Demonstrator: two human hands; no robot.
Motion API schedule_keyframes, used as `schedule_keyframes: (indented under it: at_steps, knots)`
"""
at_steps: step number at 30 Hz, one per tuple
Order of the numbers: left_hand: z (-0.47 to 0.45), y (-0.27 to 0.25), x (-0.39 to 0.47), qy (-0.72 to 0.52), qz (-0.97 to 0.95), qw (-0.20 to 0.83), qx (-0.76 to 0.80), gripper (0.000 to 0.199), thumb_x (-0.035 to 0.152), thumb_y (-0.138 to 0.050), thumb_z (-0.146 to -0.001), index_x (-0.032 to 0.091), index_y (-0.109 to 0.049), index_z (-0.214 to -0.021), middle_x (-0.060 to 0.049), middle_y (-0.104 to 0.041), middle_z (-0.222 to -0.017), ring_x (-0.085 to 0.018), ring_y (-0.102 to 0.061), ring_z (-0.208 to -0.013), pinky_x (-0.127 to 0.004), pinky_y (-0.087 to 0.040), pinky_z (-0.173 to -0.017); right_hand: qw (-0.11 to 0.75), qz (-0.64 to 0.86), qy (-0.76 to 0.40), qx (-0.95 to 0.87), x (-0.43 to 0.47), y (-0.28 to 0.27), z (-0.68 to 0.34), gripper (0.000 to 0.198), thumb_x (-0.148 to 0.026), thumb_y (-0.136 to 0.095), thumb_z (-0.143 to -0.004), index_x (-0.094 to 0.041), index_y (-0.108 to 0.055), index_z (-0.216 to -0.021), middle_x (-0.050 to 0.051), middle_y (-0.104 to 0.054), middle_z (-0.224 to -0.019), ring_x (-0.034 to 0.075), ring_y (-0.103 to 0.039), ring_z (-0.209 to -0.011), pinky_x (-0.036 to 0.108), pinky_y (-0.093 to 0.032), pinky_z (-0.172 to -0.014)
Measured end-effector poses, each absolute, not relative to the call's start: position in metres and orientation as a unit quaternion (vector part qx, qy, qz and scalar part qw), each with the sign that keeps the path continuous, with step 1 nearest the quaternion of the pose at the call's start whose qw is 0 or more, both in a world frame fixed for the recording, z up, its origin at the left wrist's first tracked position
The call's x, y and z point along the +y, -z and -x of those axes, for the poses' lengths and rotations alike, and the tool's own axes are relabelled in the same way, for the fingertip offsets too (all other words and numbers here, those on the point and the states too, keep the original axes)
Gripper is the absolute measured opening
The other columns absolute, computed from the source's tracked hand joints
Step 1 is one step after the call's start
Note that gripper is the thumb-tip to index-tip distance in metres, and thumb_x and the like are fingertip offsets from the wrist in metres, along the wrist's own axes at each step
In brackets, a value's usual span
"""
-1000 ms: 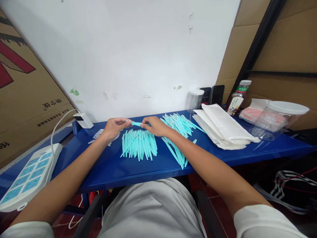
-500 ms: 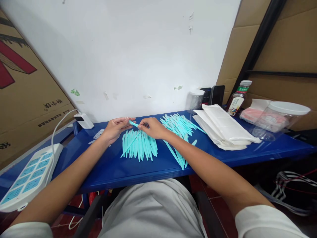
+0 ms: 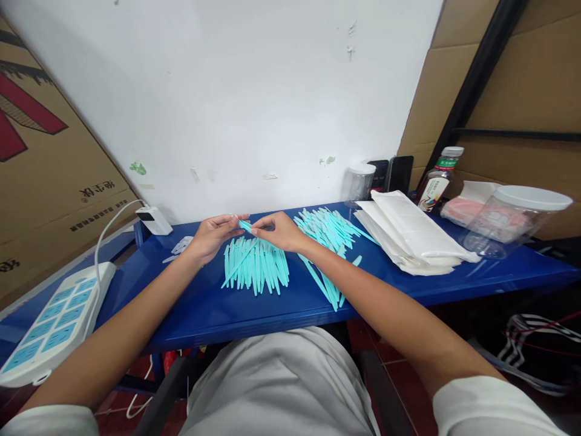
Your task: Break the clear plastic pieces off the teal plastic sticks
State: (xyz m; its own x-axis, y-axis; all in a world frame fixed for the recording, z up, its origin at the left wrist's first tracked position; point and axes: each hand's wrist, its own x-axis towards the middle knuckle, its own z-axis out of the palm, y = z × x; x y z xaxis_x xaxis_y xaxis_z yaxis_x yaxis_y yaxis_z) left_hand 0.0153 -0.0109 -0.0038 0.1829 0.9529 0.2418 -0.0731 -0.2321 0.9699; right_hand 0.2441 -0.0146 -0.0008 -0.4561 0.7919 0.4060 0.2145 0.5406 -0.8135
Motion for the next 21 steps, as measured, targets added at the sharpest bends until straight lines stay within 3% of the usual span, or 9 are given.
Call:
schedule_keyframes:
  at_steps: [6, 11, 17, 21]
  knots:
    - [-0.0141, 0.0044, -0.0107, -0.51, -0.603, 0.486, 0.373, 0.047, 0.055, -0.088, -0.074, 0.016, -0.082, -0.1, -0.018, -0.07, -0.135, -0.03, -0.07, -0.116, -0.038, -0.056, -0.095, 0.375, 0.298, -0.317, -0.819, -0.019, 0.0015, -0.2436, 0.038, -0.051, -0.07, -0.09, -0.015, -0.083, -0.088, 0.007, -0.08, -0.086, 0.02, -0.07, -0.079, 0.031, -0.052, -0.075]
    - [-0.0145, 0.0036, -0.0112, -0.51, -0.606, 0.483, 0.372, 0.045, 0.055, -0.085, -0.079, 0.016, -0.083, -0.101, -0.018, -0.074, -0.128, -0.03, -0.07, -0.116, -0.038, -0.054, -0.094, 0.36, 0.291, -0.297, -0.836, -0.0225, -0.0004, -0.2432, 0.05, -0.058, -0.063, -0.094, -0.013, -0.084, -0.091, 0.004, -0.074, -0.071, 0.014, -0.056, -0.063, 0.028, -0.044, -0.063]
    - [-0.0146, -0.0002, -0.0105, -0.52, -0.606, 0.468, 0.378, 0.042, 0.056, -0.086, -0.077, 0.018, -0.084, -0.096, -0.016, -0.077, -0.121, -0.031, -0.067, -0.121, -0.038, -0.053, -0.095, 0.37, 0.303, -0.308, -0.823, -0.0235, -0.0058, -0.2442, 0.041, -0.053, -0.066, -0.093, -0.017, -0.086, -0.092, 0.006, -0.079, -0.081, 0.015, -0.057, -0.066, 0.028, -0.041, -0.062]
    - [-0.0131, -0.0043, -0.0077, -0.527, -0.6, 0.466, 0.381, 0.042, 0.055, -0.087, -0.076, 0.018, -0.084, -0.096, -0.016, -0.077, -0.12, -0.031, -0.067, -0.122, -0.037, -0.053, -0.095, 0.369, 0.323, -0.296, -0.82, -0.0237, -0.0076, -0.2462, 0.038, -0.049, -0.066, -0.093, -0.017, -0.086, -0.089, 0.006, -0.077, -0.074, 0.015, -0.056, -0.062, 0.029, -0.039, -0.06]
